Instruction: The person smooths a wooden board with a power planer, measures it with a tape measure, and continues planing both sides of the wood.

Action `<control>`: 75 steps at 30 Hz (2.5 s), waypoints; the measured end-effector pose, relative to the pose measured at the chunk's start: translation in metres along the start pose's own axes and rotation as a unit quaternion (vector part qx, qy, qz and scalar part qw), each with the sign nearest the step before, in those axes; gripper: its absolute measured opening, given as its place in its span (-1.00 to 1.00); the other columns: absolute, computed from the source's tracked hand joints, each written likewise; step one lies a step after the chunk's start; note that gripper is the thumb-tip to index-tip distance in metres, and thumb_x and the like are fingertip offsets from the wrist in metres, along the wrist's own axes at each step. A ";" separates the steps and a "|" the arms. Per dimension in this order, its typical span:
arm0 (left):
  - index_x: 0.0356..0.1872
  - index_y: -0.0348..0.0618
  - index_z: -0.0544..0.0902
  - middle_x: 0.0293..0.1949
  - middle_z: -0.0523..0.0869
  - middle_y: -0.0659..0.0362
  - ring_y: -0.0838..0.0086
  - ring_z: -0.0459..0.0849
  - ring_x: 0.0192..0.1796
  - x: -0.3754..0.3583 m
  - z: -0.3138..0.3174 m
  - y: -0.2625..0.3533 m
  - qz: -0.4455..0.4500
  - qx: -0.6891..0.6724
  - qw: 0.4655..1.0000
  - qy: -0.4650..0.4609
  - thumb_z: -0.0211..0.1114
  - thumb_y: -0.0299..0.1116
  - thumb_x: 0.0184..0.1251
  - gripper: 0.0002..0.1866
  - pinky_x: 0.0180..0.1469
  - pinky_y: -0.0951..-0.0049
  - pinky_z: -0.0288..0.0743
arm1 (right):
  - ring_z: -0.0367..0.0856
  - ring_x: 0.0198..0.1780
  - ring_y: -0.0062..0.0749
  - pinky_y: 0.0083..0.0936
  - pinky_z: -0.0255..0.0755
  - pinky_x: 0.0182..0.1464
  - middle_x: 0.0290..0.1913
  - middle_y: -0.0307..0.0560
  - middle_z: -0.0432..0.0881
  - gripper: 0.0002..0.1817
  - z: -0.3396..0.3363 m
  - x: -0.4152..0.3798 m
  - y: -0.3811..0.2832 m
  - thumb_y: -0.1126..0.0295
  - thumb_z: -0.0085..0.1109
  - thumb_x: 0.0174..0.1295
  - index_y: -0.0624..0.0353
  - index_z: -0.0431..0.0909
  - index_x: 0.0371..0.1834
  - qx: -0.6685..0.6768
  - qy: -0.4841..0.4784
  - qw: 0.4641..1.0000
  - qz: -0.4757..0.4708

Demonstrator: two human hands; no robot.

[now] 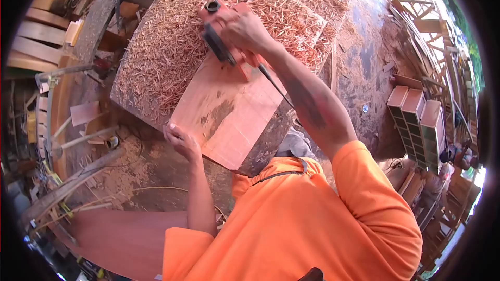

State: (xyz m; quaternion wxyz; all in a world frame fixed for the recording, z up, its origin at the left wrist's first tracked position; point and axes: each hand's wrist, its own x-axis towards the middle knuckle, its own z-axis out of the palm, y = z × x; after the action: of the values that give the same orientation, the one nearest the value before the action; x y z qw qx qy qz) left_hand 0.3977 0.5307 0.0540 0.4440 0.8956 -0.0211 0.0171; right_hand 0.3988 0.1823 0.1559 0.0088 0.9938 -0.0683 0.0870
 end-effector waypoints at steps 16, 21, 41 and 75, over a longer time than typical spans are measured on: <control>0.26 -0.56 0.38 0.33 0.36 -0.30 -0.03 0.43 0.33 -0.003 0.000 0.002 -0.026 0.034 0.999 0.015 -0.07 -0.13 0.62 -0.44 0.32 0.15 0.38 | 0.69 -0.32 -0.21 -0.30 0.57 -0.24 -0.24 0.07 0.67 -0.69 -0.078 -0.163 -0.057 0.36 0.24 0.07 0.22 0.63 -0.11 0.497 -0.104 0.783 0.359; 0.19 -0.54 0.46 0.30 0.39 -0.31 -0.03 0.41 0.34 -0.003 0.001 0.005 -0.026 0.031 0.999 0.025 -0.07 -0.11 0.62 -0.45 0.34 0.12 0.34 | 0.73 -0.36 -0.15 -0.28 0.61 -0.37 -0.44 -0.08 0.69 -0.87 -0.016 -0.084 -0.027 0.38 0.21 -0.09 0.16 0.60 -0.45 0.250 -0.012 0.967 0.053; 0.23 -0.53 0.43 0.32 0.37 -0.31 -0.04 0.39 0.36 -0.004 0.000 0.010 -0.017 0.021 0.999 0.020 -0.06 -0.13 0.62 -0.46 0.33 0.12 0.34 | 0.51 -0.46 -0.66 -0.55 0.45 -0.38 -0.58 -0.19 0.55 -0.79 -0.093 -0.228 -0.069 0.37 0.34 0.08 0.31 0.57 -0.42 0.472 -0.080 0.718 0.506; 0.23 -0.53 0.43 0.32 0.41 -0.27 -0.01 0.46 0.31 -0.002 0.000 0.007 -0.048 0.049 0.997 0.023 -0.08 -0.11 0.62 -0.44 0.32 0.15 0.35 | 0.67 -0.38 -0.50 -0.45 0.60 -0.28 -0.52 -0.19 0.60 -0.84 -0.094 -0.213 -0.013 0.42 0.30 0.15 0.30 0.57 -0.35 0.493 -0.151 0.745 0.424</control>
State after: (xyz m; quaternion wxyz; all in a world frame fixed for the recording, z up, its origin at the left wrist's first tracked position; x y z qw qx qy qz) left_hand 0.3954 0.5267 0.0592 0.3999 0.9158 0.0329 0.0176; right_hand 0.1772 0.2269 0.2109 -0.5303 0.7290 -0.4302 -0.0476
